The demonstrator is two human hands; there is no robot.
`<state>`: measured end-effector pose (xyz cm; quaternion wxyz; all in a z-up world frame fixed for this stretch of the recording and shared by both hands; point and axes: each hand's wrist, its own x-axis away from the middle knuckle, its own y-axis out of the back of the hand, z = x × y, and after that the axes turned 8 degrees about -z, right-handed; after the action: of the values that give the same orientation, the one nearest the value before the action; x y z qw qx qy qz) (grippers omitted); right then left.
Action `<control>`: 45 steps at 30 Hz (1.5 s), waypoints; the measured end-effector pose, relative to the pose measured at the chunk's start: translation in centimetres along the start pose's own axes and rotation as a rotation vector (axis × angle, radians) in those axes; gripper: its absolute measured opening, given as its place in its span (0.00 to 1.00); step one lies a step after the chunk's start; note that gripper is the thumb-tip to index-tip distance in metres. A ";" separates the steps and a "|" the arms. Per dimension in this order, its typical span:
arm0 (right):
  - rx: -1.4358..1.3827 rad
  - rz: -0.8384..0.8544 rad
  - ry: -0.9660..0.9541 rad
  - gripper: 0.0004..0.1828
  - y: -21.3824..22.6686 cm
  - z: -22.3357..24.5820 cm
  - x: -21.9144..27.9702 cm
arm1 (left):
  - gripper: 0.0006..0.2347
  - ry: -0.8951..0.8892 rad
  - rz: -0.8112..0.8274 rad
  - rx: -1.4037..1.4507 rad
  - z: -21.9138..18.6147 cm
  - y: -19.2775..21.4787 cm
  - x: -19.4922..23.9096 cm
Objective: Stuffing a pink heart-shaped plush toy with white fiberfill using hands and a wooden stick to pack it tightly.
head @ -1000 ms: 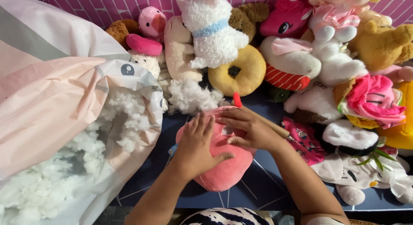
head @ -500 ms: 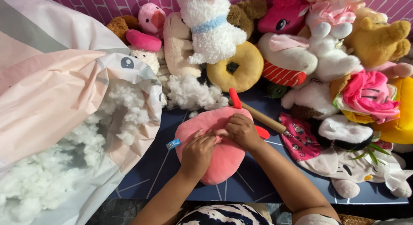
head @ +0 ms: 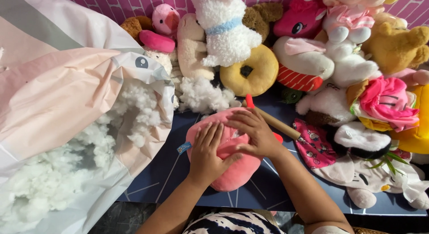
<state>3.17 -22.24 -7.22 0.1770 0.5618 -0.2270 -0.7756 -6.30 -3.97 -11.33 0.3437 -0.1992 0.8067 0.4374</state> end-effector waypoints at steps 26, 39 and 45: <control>0.101 0.027 -0.109 0.32 1.0 -0.5 0.6 | 0.38 0.039 -0.015 0.006 0.5 1.9 -0.7; 0.407 -0.015 0.010 0.22 -4.0 -3.6 2.7 | 0.17 -0.067 -0.035 -0.219 4.7 -4.8 2.1; 0.176 -0.068 -0.166 0.13 -0.7 -3.0 0.6 | 0.19 0.025 -0.077 0.006 3.5 -0.2 0.0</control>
<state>5.80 -22.39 -8.83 0.0812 0.5162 -0.2891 -0.8021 -4.85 -1.14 -12.82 0.3510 -0.2345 0.8040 0.4188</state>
